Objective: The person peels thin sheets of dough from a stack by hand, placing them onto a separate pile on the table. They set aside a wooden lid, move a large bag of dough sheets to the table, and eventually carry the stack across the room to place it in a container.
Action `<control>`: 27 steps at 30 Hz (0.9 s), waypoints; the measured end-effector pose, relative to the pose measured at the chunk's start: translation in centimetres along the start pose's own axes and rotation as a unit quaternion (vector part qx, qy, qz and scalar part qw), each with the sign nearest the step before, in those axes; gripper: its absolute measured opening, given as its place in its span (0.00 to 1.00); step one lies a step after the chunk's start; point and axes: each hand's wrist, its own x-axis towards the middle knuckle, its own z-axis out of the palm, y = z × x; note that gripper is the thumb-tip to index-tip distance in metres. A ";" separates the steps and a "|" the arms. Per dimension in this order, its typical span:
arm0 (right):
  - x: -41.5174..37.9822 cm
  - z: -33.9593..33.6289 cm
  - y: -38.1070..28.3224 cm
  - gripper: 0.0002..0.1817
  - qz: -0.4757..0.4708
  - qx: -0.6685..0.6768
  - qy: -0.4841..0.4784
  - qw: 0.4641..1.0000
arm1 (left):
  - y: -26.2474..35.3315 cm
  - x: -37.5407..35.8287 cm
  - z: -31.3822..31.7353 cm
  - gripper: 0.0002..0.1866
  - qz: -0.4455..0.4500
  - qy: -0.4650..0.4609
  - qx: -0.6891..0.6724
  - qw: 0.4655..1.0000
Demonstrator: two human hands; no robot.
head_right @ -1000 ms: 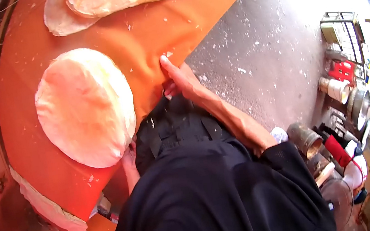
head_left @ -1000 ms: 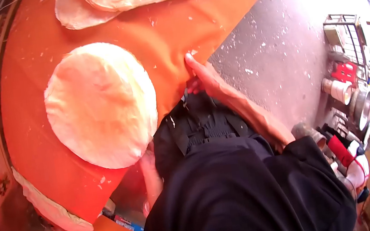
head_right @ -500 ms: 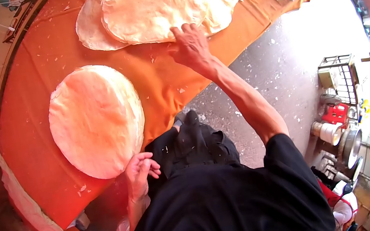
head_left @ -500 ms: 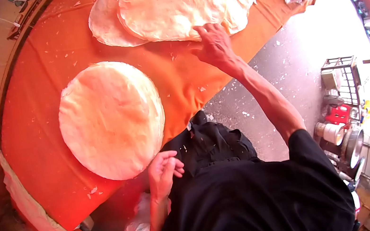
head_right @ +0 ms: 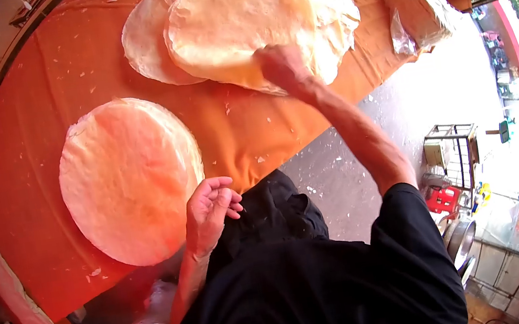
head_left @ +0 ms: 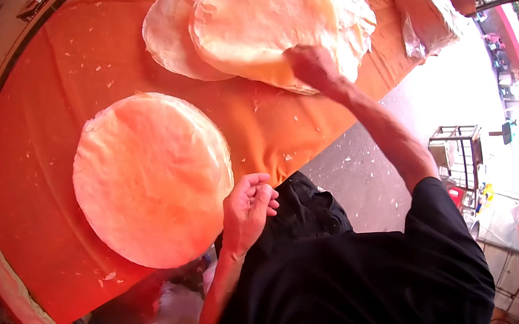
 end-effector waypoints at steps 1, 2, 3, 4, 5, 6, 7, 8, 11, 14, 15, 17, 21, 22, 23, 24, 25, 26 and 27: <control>1.7 -1.5 2.0 0.08 0.019 -0.038 -0.041 0.998 | 0.0 0.6 0.5 0.13 0.004 -0.005 0.007 1.000; 3.8 -3.9 4.7 0.07 -0.073 -0.090 0.012 0.993 | -0.1 1.0 1.0 0.13 0.003 -0.011 0.014 1.000; 6.1 -8.1 5.5 0.10 -0.032 -0.188 0.004 0.982 | -0.1 1.9 1.5 0.13 -0.007 -0.009 -0.009 1.000; 7.4 -10.8 8.5 0.12 -0.032 -0.061 0.133 0.989 | -0.2 2.8 1.9 0.13 -0.010 -0.001 -0.024 1.000; 9.3 -13.8 11.5 0.11 -0.045 -0.084 0.188 0.978 | -0.5 4.0 2.3 0.12 -0.002 0.009 -0.023 1.000; 11.2 -16.7 14.5 0.11 -0.055 -0.107 0.242 0.963 | -0.8 5.1 2.8 0.12 0.005 0.020 -0.023 1.000; 11.9 -19.7 13.7 0.08 -0.059 -0.144 0.350 0.924 | -0.7 6.4 3.4 0.12 0.010 0.028 -0.033 0.999; 11.6 -23.0 11.6 0.12 -0.061 -0.177 0.450 0.873 | -0.7 7.7 4.1 0.12 0.012 0.037 -0.043 0.998; 8.0 -28.1 7.0 0.06 -0.021 -0.093 0.258 0.961 | 0.2 11.9 6.4 0.13 0.056 0.079 0.002 0.995; 6.4 -21.7 8.1 0.04 -0.171 0.084 0.238 0.953 | -0.8 16.1 7.8 0.17 0.105 0.208 0.066 0.970; 6.2 -18.2 8.7 0.04 -0.166 0.067 0.170 0.969 | -1.6 17.5 7.9 0.17 0.116 0.257 0.078 0.956; 4.9 -9.0 10.1 0.04 -0.165 0.077 0.044 0.982 | -2.7 20.0 7.6 0.19 0.083 0.324 -0.072 0.940; 3.8 -4.6 10.7 0.02 -0.169 0.121 -0.063 0.976 | -2.6 20.8 7.4 0.16 0.087 0.277 -0.264 0.920; 4.3 -5.0 10.8 0.02 -0.192 0.120 -0.004 0.974 | -2.7 20.8 7.6 0.16 0.099 0.268 -0.269 0.920; 4.5 -7.2 10.1 0.02 -0.190 0.133 0.018 0.973 | -2.6 21.0 7.7 0.14 0.074 0.257 -0.287 0.920; 4.5 -9.3 9.0 0.03 -0.186 0.142 0.044 0.971 | -2.3 20.9 8.2 0.13 0.059 0.254 -0.283 0.923; 3.9 -8.2 8.3 0.03 -0.206 0.175 0.040 0.962 | -1.9 21.2 8.8 0.13 0.049 0.248 -0.281 0.926; 2.8 -6.1 7.5 0.03 -0.225 0.208 0.035 0.951 | -1.7 21.4 9.1 0.12 0.039 0.243 -0.277 0.929; 1.7 -4.4 6.9 0.05 -0.230 0.204 -0.019 0.951 | -1.8 21.6 9.1 0.13 0.018 0.245 -0.287 0.926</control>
